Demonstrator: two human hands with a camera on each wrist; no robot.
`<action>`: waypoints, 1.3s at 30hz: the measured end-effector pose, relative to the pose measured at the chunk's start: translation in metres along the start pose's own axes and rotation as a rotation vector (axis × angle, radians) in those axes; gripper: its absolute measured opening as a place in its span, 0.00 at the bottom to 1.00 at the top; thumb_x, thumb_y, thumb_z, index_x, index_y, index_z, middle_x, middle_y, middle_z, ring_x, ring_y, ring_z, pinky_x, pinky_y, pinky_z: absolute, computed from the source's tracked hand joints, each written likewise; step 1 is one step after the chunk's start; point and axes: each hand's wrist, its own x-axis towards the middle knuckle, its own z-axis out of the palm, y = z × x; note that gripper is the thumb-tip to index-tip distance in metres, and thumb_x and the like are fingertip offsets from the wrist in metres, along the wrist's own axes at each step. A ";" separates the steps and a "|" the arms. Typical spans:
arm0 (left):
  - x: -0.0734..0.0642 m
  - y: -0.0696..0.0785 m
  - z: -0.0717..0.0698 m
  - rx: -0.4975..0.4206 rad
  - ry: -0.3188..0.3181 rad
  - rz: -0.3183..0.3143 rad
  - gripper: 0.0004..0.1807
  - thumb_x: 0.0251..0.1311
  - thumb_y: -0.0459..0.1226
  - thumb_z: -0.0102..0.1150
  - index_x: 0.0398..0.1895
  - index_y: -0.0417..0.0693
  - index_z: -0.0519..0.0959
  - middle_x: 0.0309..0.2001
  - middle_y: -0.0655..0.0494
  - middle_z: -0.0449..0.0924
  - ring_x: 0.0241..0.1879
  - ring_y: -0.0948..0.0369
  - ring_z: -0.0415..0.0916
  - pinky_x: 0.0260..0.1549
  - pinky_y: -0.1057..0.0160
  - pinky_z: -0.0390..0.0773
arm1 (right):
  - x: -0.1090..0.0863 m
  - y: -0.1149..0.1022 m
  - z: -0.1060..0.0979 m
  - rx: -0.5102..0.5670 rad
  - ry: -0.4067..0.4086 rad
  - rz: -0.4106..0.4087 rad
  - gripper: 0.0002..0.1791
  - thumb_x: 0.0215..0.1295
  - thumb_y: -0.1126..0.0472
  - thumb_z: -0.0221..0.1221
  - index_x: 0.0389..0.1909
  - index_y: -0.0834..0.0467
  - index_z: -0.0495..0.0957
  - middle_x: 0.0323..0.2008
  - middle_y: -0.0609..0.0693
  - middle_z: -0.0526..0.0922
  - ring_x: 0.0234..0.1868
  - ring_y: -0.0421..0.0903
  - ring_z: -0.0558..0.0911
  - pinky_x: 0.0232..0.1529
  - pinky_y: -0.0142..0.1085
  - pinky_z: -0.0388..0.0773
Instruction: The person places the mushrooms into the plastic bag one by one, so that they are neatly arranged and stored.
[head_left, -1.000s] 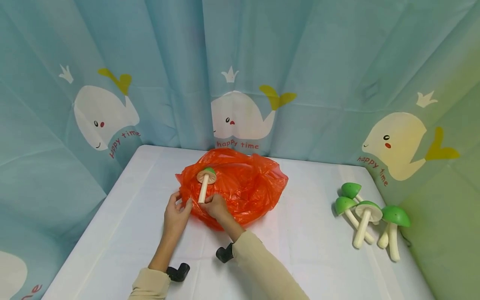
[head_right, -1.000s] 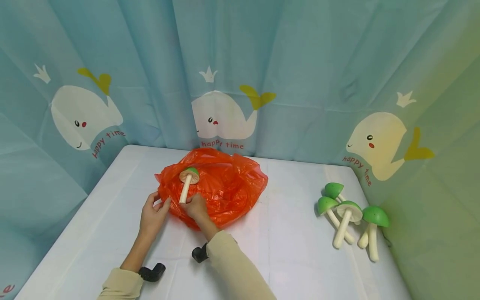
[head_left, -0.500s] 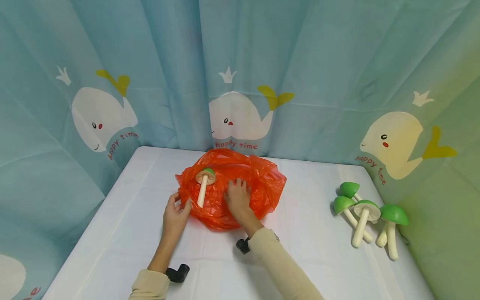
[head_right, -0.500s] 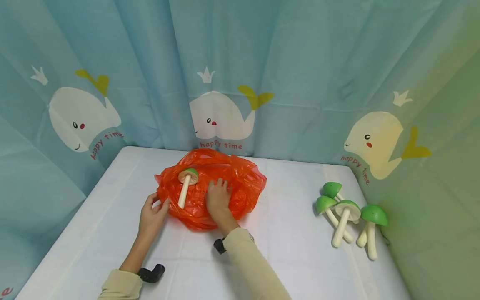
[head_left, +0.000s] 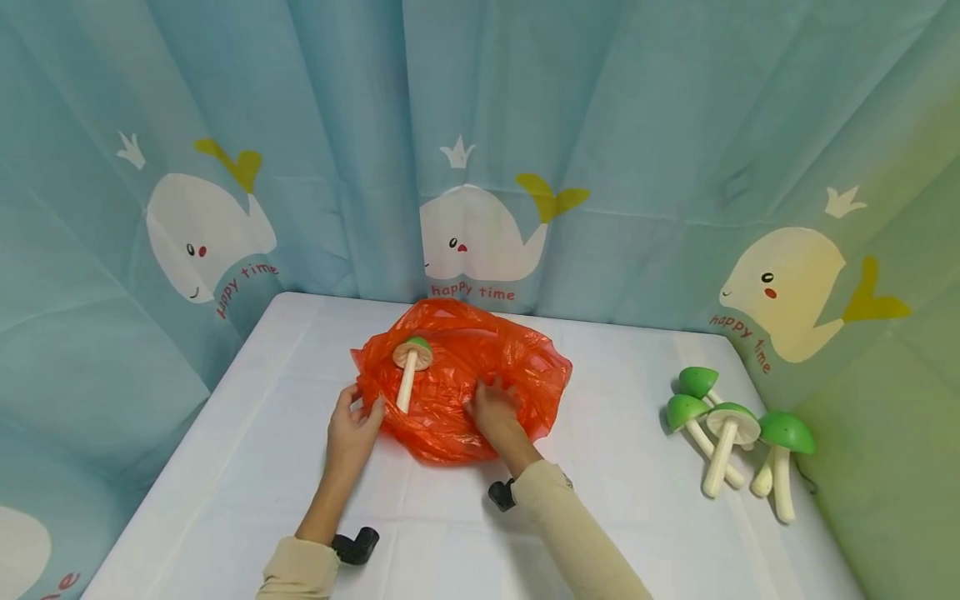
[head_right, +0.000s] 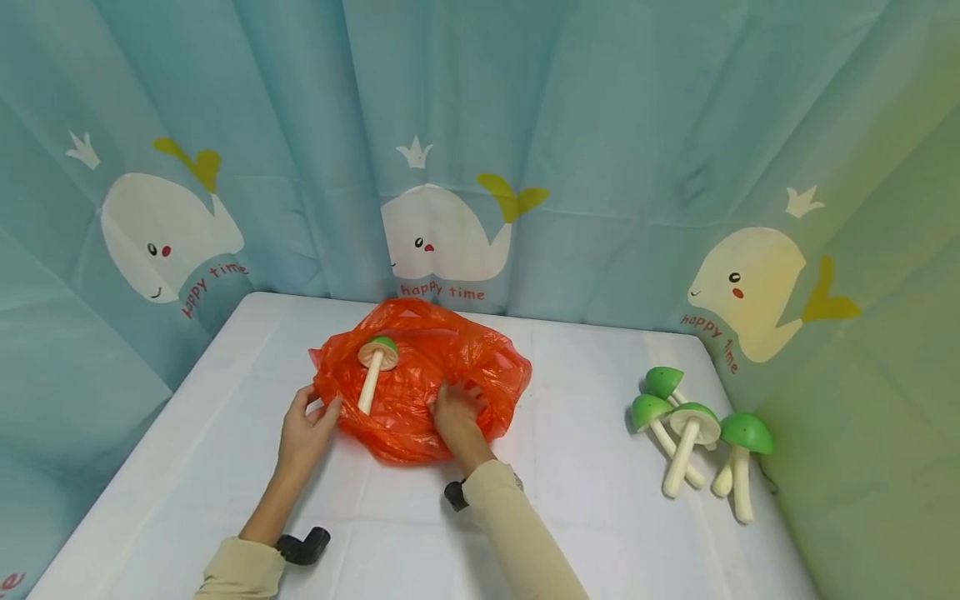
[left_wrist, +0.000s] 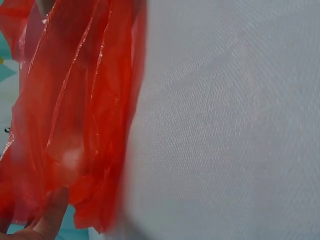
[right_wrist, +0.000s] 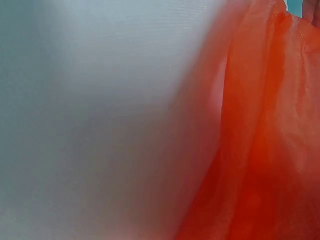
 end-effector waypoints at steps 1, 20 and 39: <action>0.000 0.000 0.000 -0.006 0.001 0.001 0.24 0.64 0.36 0.54 0.60 0.36 0.63 0.60 0.41 0.65 0.51 0.46 0.73 0.43 0.66 0.77 | 0.000 0.001 -0.001 -0.011 -0.014 0.010 0.22 0.65 0.51 0.57 0.53 0.61 0.68 0.49 0.63 0.67 0.47 0.66 0.67 0.46 0.56 0.72; 0.001 0.002 0.006 -0.025 -0.030 -0.013 0.25 0.65 0.38 0.55 0.61 0.37 0.63 0.60 0.41 0.65 0.52 0.46 0.73 0.41 0.70 0.77 | -0.007 0.014 0.001 0.115 0.079 0.069 0.18 0.61 0.54 0.62 0.44 0.62 0.74 0.42 0.62 0.68 0.42 0.62 0.67 0.41 0.53 0.72; 0.001 -0.002 0.008 -0.006 -0.034 -0.016 0.25 0.64 0.39 0.56 0.61 0.38 0.63 0.60 0.42 0.65 0.52 0.47 0.73 0.43 0.66 0.77 | -0.023 0.017 -0.009 0.371 0.285 0.038 0.35 0.65 0.51 0.58 0.68 0.58 0.57 0.23 0.51 0.72 0.38 0.55 0.76 0.46 0.49 0.76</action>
